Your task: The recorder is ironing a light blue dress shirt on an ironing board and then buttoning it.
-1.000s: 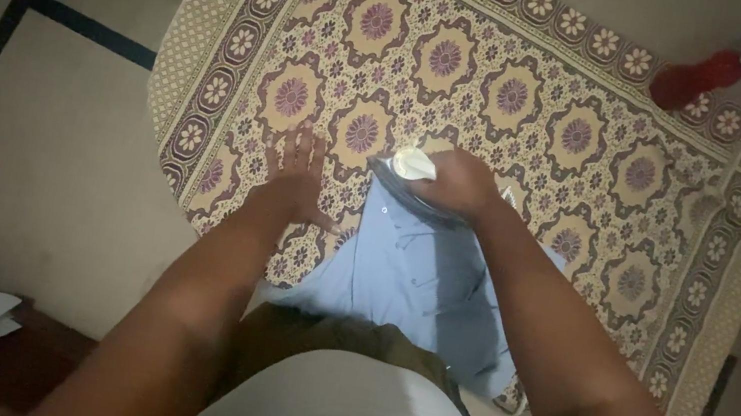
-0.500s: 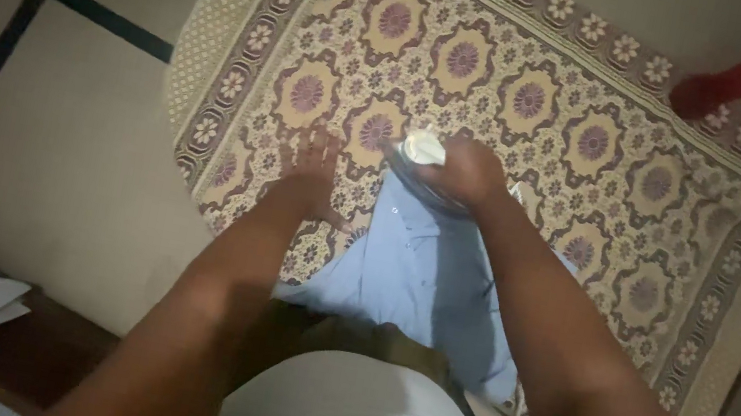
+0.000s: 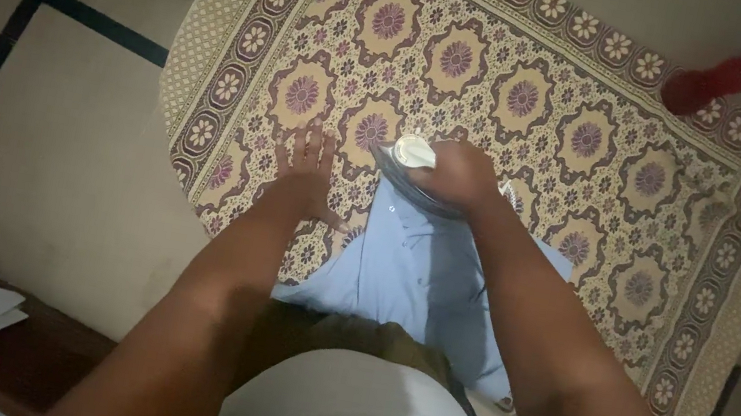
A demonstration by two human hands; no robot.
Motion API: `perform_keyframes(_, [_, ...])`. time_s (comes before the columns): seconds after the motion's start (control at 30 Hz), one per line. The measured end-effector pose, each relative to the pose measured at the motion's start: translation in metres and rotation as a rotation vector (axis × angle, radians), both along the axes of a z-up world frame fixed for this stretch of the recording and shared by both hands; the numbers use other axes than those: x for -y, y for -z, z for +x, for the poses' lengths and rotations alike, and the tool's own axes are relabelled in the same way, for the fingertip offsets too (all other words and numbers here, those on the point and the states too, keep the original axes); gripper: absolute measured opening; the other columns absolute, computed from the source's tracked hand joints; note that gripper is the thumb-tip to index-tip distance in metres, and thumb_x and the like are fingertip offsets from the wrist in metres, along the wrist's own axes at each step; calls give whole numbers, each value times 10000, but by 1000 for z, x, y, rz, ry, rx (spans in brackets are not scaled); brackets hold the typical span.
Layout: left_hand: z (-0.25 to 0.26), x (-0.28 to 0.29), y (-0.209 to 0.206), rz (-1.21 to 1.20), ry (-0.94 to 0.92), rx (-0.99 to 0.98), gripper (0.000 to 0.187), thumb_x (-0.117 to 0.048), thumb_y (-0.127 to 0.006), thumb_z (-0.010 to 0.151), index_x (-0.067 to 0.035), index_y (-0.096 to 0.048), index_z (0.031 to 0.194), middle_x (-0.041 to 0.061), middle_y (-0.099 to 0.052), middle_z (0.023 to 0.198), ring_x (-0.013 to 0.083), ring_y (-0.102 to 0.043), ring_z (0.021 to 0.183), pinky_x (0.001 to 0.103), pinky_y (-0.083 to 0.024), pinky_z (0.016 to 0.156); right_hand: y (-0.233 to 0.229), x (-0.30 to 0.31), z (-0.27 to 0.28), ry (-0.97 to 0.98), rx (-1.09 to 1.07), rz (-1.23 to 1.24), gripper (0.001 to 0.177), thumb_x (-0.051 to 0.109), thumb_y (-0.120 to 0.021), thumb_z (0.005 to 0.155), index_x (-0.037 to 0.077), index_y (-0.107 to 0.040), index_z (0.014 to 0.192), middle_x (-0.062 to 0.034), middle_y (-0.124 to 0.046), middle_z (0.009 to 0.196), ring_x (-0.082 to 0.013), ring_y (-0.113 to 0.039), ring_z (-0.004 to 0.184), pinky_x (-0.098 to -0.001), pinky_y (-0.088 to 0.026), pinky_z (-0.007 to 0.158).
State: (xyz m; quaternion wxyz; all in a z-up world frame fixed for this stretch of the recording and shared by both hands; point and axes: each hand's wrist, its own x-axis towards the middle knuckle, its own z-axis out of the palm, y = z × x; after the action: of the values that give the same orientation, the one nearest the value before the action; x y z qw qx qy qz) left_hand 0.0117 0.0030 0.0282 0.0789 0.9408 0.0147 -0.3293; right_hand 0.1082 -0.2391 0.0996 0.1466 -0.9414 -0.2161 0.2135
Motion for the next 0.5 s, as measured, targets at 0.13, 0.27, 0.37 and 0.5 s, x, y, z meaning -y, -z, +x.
perform_keyframes(0.13, [-2,-2,4,3,7,11,1702,-745,-905,493,29,128,1604,293,234,1664,480,246,1531,734,79,1168,2,3,2,-14,-21,-26,471,517,-735,737,117,-765,986,-168,-748,932,-361,-729,845,-485,-561,748])
perform_keyframes(0.27, [0,-1,-2,-16,7,26,1699,-736,-910,493,22,127,1604,291,231,1665,480,251,1524,725,92,1171,-3,0,-1,-28,17,-9,478,534,-729,762,119,-777,995,-173,-753,935,-368,-726,854,-478,-565,763])
perform_keyframes(0.37, [5,1,-8,6,12,-37,1690,-744,-905,507,4,146,1598,292,257,1655,480,273,1509,725,98,1166,-5,0,-1,-12,10,-49,487,544,-735,772,110,-776,990,-173,-752,932,-361,-728,847,-474,-567,762])
perform_keyframes(0.5, [5,-4,6,8,9,-54,1690,-742,-904,505,-4,143,1606,294,252,1657,471,265,1514,718,73,1174,7,11,4,-54,-34,8,454,478,-727,777,94,-762,1018,-174,-755,931,-342,-743,823,-471,-570,747])
